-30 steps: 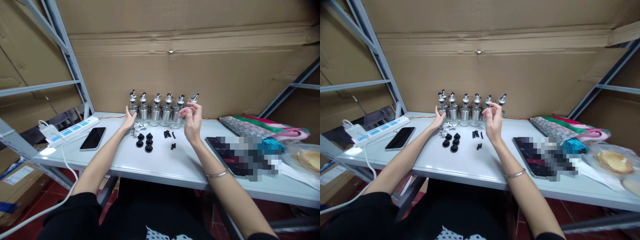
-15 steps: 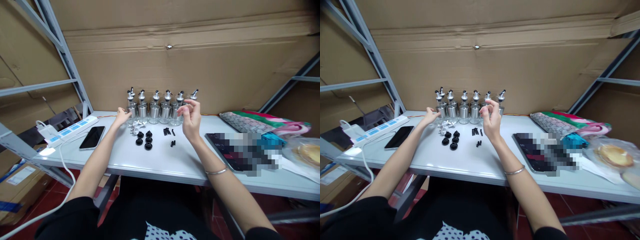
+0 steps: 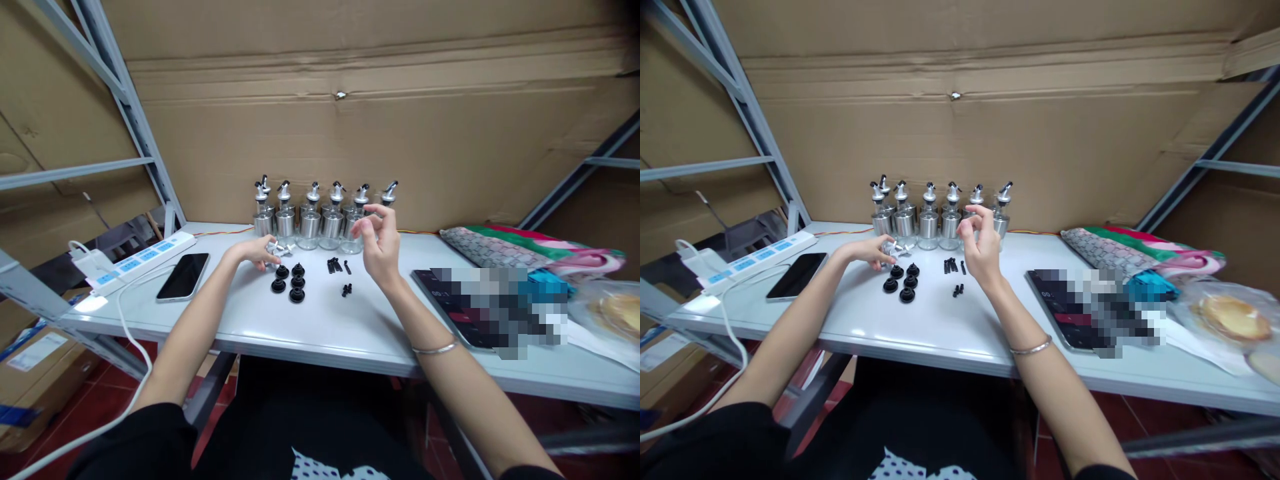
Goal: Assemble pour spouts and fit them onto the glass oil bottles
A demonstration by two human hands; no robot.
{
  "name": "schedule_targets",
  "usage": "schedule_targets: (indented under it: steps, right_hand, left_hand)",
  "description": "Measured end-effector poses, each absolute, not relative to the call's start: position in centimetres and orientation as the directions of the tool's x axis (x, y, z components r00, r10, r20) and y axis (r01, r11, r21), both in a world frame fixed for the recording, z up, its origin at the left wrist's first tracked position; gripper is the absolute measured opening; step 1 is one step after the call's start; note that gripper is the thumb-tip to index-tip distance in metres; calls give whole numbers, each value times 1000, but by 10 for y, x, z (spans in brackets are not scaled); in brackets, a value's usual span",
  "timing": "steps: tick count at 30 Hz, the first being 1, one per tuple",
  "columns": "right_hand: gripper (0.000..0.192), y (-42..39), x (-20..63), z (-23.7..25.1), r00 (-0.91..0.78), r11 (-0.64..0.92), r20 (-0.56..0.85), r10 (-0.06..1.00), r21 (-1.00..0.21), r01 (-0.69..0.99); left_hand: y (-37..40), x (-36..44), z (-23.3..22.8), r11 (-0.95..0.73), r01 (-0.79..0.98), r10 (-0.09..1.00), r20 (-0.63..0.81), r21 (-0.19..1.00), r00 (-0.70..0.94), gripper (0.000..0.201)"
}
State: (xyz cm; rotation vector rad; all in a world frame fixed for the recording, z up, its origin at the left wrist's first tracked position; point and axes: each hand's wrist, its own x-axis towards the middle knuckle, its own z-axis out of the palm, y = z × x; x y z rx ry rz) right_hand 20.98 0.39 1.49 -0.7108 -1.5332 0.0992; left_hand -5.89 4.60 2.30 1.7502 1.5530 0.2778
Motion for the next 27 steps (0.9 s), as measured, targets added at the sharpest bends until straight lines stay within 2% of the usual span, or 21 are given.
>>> schedule_targets:
  steps: [2,5,7,9,13,18,23,27]
  right_hand:
    - [18,4,210,15,72,791,867,492,-480,379]
    - [17,4,210,15,55,777,858,511,-488,398]
    - [17,4,209,15,32,773,855,518,-484,411]
    - [16,5,209,14,5,775,856,516,-470,423]
    - [16,5,209,13,-36,783,861,507,-443,437]
    - [16,3,208,12,-58,777,858,510,-430,460]
    - [17,0,204,11,-128,781,862,490,-369,504]
    - [22,1,204,8,-159,793,851,500,-377,479]
  left_hand:
    - [48,-56,20,-27,793,937,-260,609,232,76]
    - [48,-50,14,-131,878,966,-141,460,218,69]
    - [48,-44,10,-153,928,982,-52,341,181,67]
    - [47,-36,6,-137,950,990,22,281,137,65]
    - [46,-28,4,-183,937,982,101,299,159,50]
    - [44,-36,9,-387,878,922,108,281,371,23]
    - [46,-41,4,-504,827,864,157,248,479,17]
    - [46,-43,5,-549,795,835,205,256,511,10]
